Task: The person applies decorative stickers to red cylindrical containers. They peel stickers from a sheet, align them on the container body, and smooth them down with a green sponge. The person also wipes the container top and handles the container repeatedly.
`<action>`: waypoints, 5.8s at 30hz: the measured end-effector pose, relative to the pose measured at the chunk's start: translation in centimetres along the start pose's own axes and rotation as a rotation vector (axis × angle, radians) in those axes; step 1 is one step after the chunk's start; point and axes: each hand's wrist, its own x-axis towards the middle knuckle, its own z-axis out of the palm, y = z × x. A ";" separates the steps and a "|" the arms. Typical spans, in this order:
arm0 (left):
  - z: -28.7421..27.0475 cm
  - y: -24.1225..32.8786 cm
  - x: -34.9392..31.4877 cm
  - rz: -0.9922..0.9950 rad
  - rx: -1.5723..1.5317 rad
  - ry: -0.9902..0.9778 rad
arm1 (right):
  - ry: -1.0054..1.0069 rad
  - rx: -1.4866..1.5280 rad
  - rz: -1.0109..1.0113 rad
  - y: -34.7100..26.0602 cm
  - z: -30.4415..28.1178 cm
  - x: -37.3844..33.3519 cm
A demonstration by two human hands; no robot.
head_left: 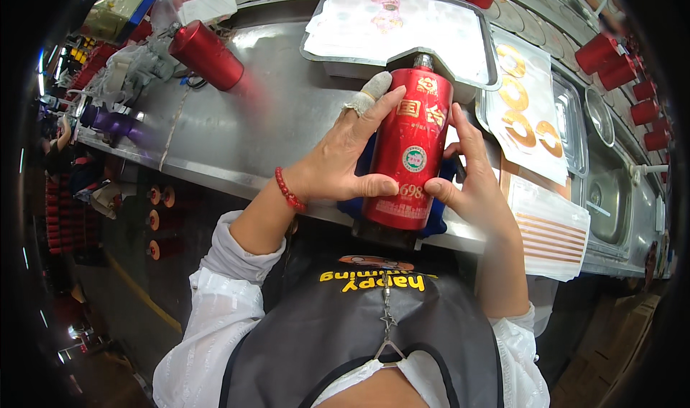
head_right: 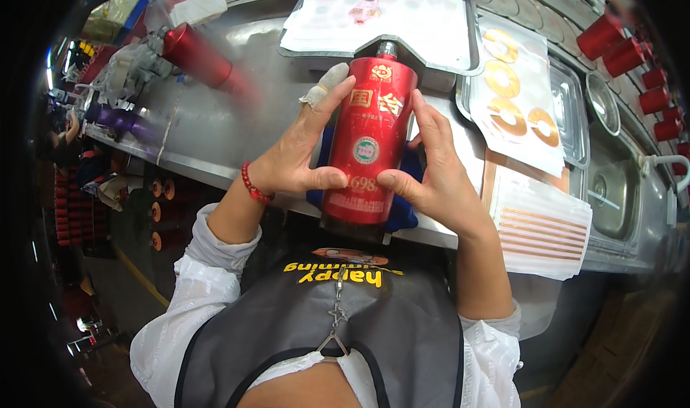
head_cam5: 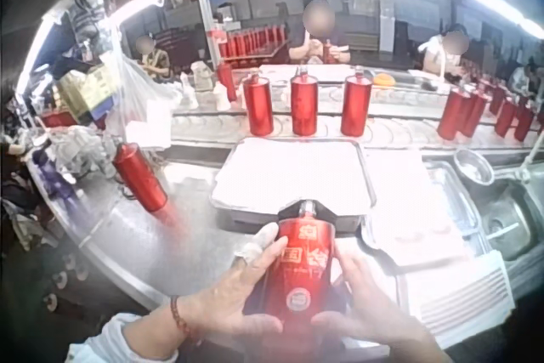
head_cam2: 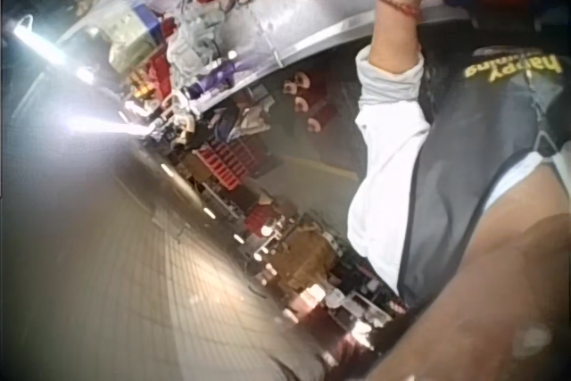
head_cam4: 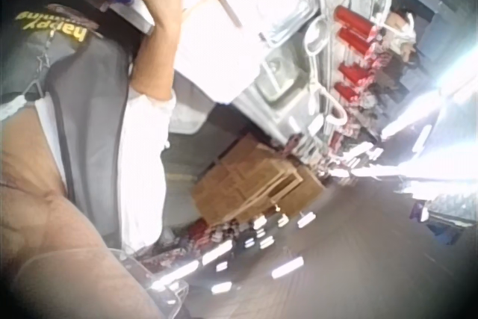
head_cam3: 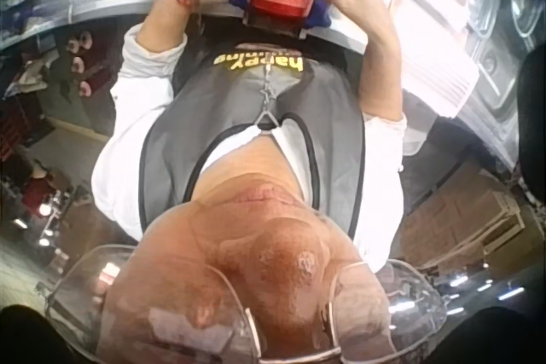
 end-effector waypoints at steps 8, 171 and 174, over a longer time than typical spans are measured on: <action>-0.4 -0.5 -0.2 0.069 0.046 -0.047 | -0.076 -0.018 -0.059 0.6 -0.1 -0.5; 0.6 0.7 -1.3 0.040 0.041 0.022 | -0.073 -0.021 -0.016 -1.3 0.9 -2.3; 0.8 1.0 -1.1 0.042 -0.024 0.076 | -0.059 -0.003 -0.007 -0.9 0.9 -2.2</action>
